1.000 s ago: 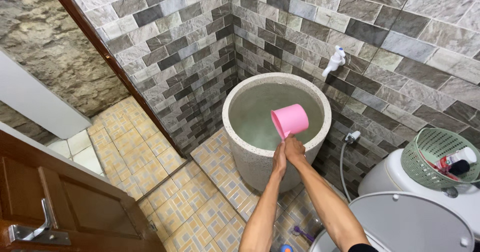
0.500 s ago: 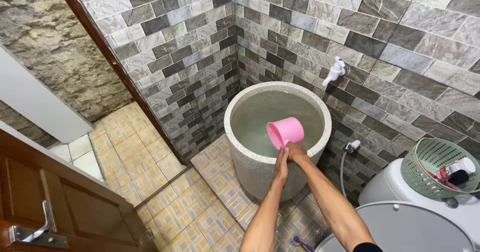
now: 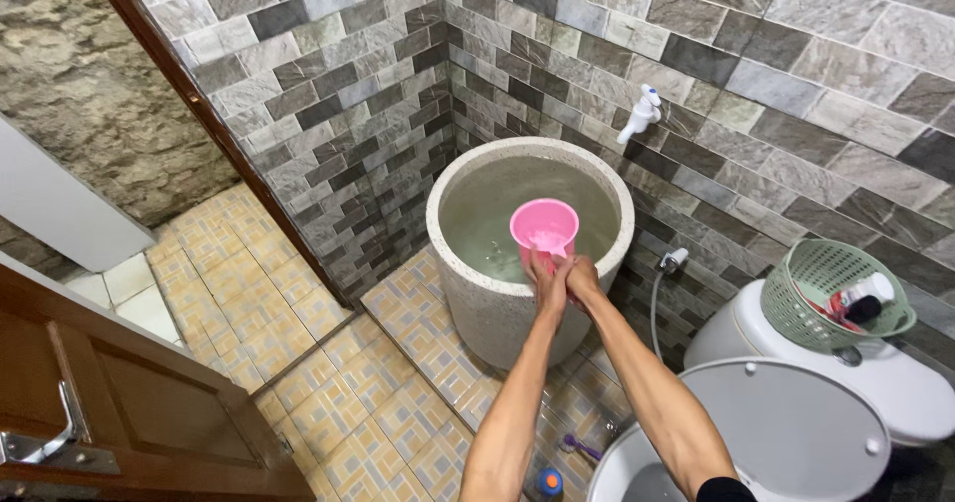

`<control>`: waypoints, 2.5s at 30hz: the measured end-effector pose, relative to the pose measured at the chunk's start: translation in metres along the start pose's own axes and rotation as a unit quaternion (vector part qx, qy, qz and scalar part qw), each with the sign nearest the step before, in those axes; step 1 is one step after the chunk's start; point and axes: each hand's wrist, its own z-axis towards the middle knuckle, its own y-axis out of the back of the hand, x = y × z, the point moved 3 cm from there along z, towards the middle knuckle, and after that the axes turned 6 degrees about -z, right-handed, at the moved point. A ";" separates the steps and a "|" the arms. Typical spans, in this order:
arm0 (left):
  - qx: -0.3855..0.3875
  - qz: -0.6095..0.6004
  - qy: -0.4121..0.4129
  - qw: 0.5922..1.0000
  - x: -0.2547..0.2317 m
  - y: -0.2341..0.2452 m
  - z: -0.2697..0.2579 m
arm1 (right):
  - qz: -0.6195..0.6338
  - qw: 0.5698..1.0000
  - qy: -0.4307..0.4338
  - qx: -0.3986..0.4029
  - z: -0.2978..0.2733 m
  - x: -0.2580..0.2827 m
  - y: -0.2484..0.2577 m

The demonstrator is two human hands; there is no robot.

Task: The person scrubs the inside of a toilet bowl with a purple brush, then wipes the rim and seat with their hands. They scoop water from a large container using a pink scoop and pour it into the toilet bowl multiple times.

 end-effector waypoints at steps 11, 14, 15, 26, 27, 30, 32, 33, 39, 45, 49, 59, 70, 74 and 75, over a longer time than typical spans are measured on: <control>0.025 -0.120 0.129 0.984 -0.097 -0.025 -0.073 | 0.233 0.969 0.077 0.015 -0.108 0.049 0.035; 0.078 -0.122 0.053 0.988 -0.113 -0.036 -0.100 | 0.238 0.968 0.075 0.001 -0.149 0.057 0.053; 0.071 -0.111 0.064 0.989 -0.108 -0.040 -0.107 | 0.240 0.968 0.072 0.000 -0.161 0.056 0.058; 0.125 0.038 0.168 0.977 -0.028 -0.033 -0.241 | 0.217 0.972 -0.019 -0.085 -0.305 -0.074 0.111; 0.132 0.037 0.178 0.974 -0.017 -0.032 -0.255 | 0.223 0.970 -0.032 -0.090 -0.314 -0.091 0.114; 0.149 0.056 0.236 0.958 0.027 -0.026 -0.299 | 0.233 0.964 -0.073 -0.106 -0.354 -0.144 0.128; 0.155 0.104 0.301 0.935 0.062 -0.020 -0.320 | 0.227 0.962 -0.099 -0.118 -0.375 -0.176 0.134; 0.159 0.116 0.323 0.926 0.081 -0.018 -0.329 | 0.217 0.962 -0.113 -0.125 -0.385 -0.192 0.138; 0.181 0.195 0.386 0.883 0.202 0.032 -0.387 | 0.178 0.955 -0.191 -0.144 -0.447 -0.289 0.144; 0.199 0.346 0.275 0.875 0.263 0.082 -0.414 | 0.067 0.959 -0.246 -0.126 -0.489 -0.354 0.145; 0.300 0.475 0.066 0.825 0.291 0.110 -0.423 | -0.028 0.960 -0.253 -0.120 -0.508 -0.381 0.141; 0.437 0.735 0.093 0.510 0.352 0.144 -0.389 | -0.123 0.964 -0.204 -0.115 -0.522 -0.414 0.129; 0.461 0.745 -0.111 0.469 0.385 0.137 -0.372 | -0.258 0.936 -0.213 -0.110 -0.495 -0.388 0.121; 0.469 0.744 -0.158 0.449 0.382 0.138 -0.389 | -0.232 0.944 -0.204 -0.119 -0.496 -0.385 0.119; 0.492 0.740 -0.130 0.440 0.379 0.140 -0.390 | -0.241 0.942 -0.200 -0.123 -0.497 -0.383 0.117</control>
